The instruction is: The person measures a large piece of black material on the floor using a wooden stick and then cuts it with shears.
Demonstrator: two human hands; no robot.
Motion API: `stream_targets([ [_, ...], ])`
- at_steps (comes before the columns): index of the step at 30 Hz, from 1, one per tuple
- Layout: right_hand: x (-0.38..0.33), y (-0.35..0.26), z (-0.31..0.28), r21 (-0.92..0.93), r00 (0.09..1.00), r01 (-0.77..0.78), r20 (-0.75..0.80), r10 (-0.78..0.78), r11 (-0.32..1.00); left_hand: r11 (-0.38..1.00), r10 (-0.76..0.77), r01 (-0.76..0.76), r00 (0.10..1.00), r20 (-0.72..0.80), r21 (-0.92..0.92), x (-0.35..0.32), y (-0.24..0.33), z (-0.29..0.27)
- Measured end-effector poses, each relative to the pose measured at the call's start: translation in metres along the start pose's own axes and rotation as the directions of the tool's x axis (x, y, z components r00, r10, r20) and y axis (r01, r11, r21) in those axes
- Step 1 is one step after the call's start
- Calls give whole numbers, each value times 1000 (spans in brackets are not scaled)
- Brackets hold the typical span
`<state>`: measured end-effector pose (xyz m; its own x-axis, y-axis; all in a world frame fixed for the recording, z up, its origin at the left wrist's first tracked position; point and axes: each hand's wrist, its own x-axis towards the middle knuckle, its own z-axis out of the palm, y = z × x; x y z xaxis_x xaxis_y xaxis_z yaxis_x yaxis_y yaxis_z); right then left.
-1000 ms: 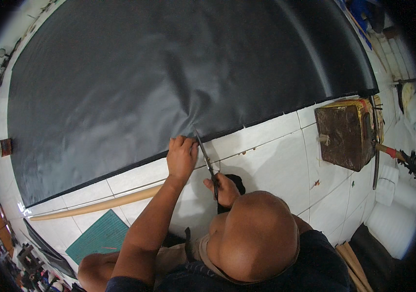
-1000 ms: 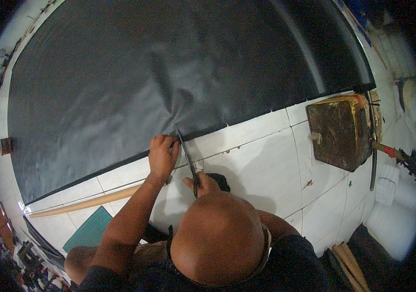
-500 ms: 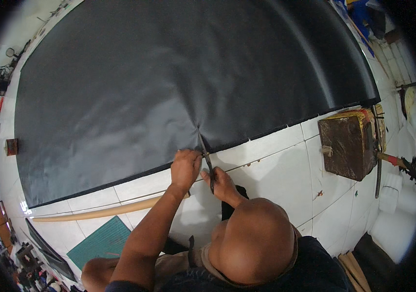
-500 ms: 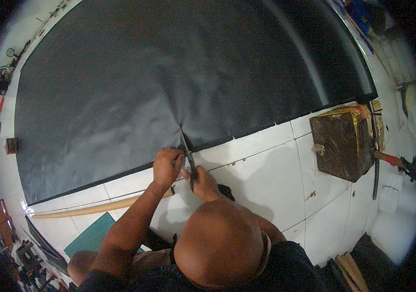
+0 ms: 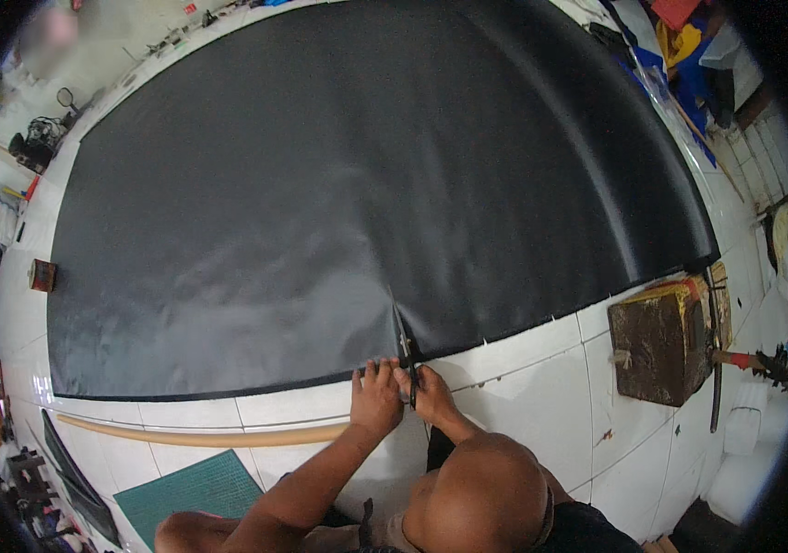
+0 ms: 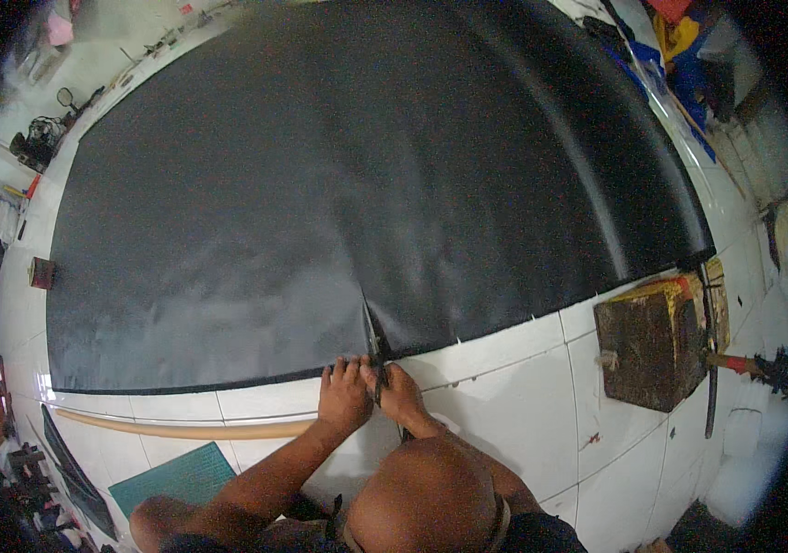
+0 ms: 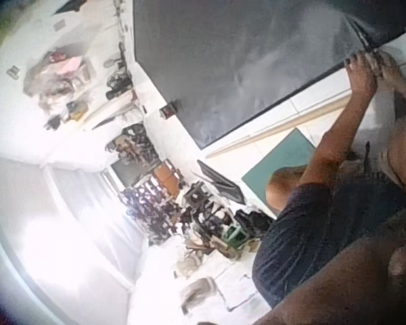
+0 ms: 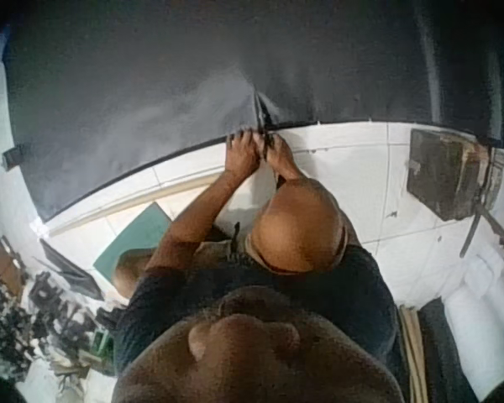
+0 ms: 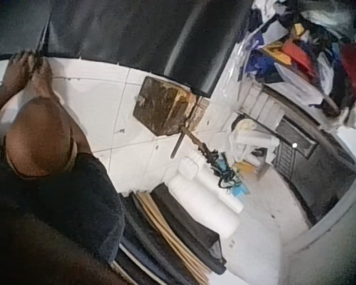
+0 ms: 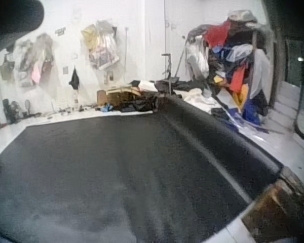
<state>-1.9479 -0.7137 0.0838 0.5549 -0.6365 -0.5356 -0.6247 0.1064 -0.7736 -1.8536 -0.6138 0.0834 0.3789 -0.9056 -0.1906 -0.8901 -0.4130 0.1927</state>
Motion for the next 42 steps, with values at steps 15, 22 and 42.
stream_targets([
  [15,50,-10,-2,303,956,-139,288,49,943,998,27,-22,997,74,-67,1,-12,-10],
  [22,-1,1,-48,390,914,-229,401,60,892,997,17,-29,987,-159,-73,24,-20,-7],
  [42,0,1,-24,329,898,-206,438,45,922,664,-227,-33,943,-243,-747,24,-52,-14],
])
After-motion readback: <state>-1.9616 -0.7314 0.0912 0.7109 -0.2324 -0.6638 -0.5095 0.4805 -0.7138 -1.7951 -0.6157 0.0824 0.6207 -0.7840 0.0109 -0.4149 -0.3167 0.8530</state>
